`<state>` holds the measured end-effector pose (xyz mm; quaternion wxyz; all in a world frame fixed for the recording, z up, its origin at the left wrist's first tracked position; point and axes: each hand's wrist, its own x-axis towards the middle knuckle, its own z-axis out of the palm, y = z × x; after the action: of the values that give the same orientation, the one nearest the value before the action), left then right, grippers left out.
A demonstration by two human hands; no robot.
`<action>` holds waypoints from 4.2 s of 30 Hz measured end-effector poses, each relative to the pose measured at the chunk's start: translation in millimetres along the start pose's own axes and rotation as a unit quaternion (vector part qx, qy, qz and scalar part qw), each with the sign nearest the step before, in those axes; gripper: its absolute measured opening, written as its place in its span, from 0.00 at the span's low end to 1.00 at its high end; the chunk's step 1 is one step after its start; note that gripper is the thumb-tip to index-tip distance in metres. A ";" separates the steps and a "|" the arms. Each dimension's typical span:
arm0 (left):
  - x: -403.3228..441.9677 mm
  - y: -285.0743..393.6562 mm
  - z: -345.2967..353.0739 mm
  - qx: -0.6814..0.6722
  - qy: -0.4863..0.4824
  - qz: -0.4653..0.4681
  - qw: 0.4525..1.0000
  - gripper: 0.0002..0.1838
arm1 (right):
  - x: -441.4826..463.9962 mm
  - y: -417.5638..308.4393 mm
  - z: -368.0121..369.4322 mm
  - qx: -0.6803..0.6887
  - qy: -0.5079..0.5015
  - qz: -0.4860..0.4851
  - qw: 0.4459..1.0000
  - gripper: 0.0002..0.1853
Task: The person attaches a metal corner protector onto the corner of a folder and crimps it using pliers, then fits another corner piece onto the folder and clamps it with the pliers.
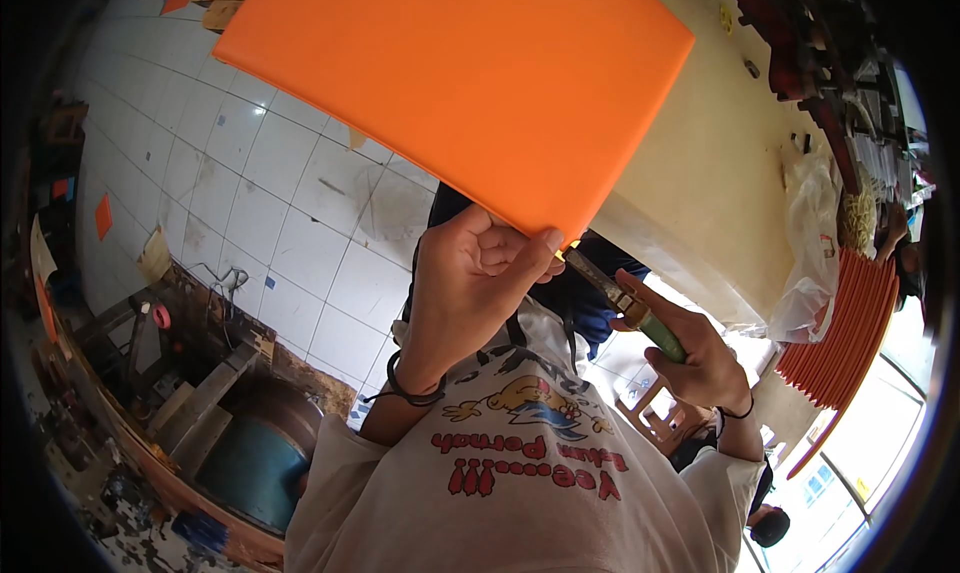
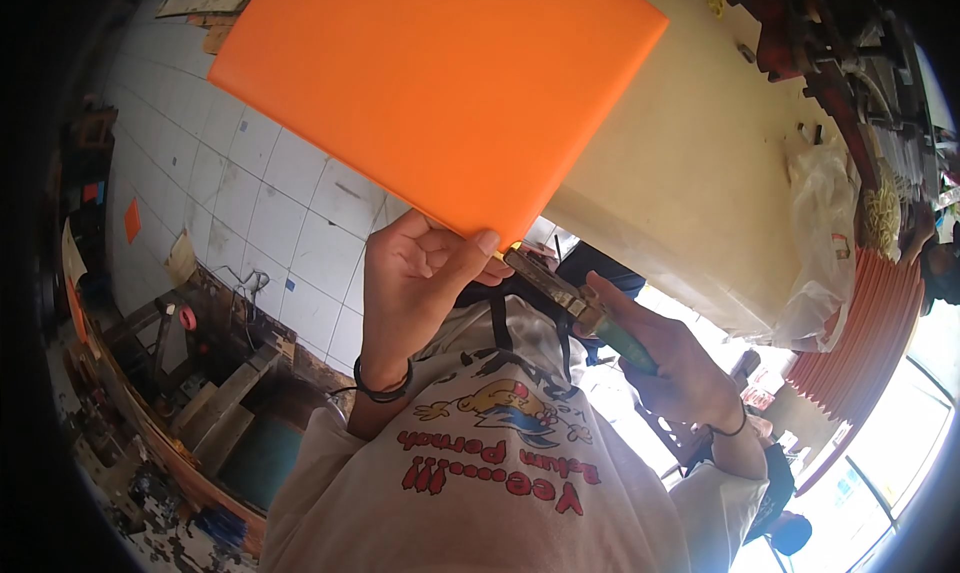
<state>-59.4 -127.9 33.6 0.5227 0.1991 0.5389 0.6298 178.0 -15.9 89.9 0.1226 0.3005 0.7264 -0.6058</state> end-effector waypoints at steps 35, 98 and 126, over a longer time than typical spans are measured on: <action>3.4 1.7 -6.9 0.010 -0.033 -0.016 0.999 0.12 | 17.2 0.8 -16.9 -0.061 -0.047 -0.018 0.997 0.32; 17.5 15.7 -11.8 0.030 0.140 0.100 0.985 0.13 | -13.9 57.1 63.5 0.377 0.198 -0.086 0.901 0.27; -14.4 -46.2 68.5 -0.253 -0.104 -0.009 0.962 0.19 | 19.0 15.9 41.2 0.210 0.497 -0.036 0.841 0.19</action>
<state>22.3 -114.1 20.4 0.6151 0.1201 0.3065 0.7164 164.6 -48.3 57.1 -0.3432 0.5534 0.5552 -0.5174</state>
